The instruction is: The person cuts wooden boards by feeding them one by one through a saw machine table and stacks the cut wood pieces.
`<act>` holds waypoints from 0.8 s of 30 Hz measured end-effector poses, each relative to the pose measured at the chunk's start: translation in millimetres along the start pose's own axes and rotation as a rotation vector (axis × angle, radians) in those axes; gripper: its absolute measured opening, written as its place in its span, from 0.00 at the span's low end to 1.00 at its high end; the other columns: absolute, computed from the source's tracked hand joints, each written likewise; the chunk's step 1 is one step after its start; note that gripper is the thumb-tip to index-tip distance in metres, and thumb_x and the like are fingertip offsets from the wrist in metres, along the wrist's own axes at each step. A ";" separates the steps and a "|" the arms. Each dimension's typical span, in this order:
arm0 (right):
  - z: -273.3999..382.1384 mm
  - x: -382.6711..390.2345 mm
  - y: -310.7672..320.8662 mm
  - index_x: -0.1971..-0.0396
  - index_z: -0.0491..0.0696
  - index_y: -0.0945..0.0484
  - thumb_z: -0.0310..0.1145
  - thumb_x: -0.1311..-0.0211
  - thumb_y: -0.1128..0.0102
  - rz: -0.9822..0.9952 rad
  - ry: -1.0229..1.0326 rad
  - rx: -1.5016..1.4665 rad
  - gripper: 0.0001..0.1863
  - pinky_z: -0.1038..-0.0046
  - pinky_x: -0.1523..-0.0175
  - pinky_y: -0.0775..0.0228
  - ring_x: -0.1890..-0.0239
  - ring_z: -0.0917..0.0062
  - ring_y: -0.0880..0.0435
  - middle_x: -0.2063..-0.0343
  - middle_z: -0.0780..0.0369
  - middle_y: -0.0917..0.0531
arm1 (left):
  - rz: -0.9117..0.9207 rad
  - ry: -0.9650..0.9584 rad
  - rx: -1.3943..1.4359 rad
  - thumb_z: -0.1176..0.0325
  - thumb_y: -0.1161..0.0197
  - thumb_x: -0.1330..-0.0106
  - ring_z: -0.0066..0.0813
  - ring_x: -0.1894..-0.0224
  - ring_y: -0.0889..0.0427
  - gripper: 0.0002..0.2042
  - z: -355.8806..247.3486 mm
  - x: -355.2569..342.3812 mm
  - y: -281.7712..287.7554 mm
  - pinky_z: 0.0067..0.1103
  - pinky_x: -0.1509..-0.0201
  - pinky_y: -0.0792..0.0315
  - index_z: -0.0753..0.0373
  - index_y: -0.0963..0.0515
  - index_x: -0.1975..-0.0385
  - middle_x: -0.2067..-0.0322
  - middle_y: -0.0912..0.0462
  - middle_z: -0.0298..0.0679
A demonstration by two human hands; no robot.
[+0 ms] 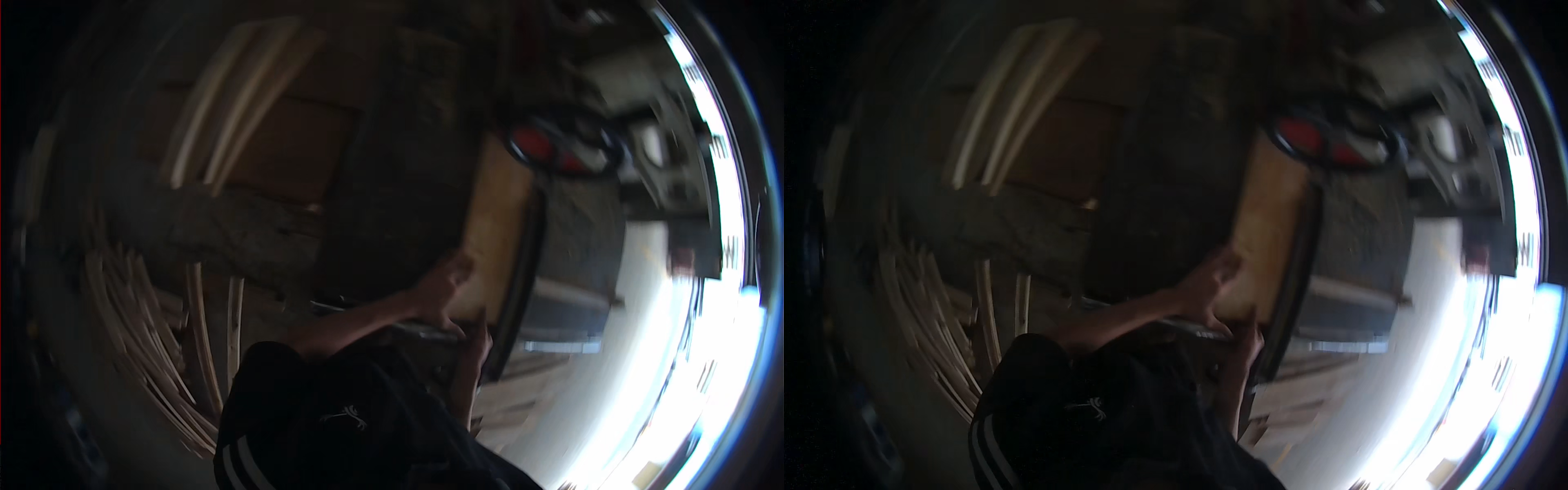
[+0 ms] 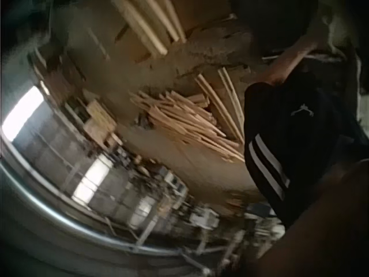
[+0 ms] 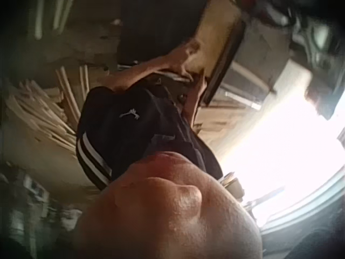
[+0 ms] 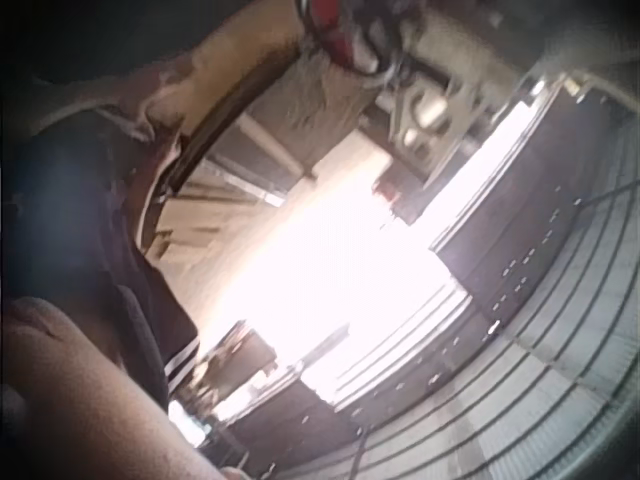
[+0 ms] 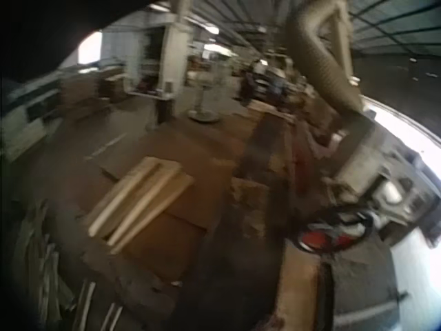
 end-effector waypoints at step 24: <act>66.0 -96.8 -84.2 0.87 0.59 0.36 0.45 0.39 0.33 0.196 -0.013 -0.351 0.23 0.81 0.86 0.55 0.91 0.87 0.46 0.91 0.74 0.41 | -0.870 1.101 -0.191 0.54 0.19 0.62 0.29 0.73 0.17 0.27 206.2 244.4 417.2 0.26 0.65 0.24 0.64 0.18 0.63 0.72 0.14 0.39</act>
Point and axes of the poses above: each hand's wrist, its own x-axis away from the middle knuckle, its own y-axis out of the back of the hand, z = x × y, the point moved 3 cm from there along -x, towards the middle knuckle
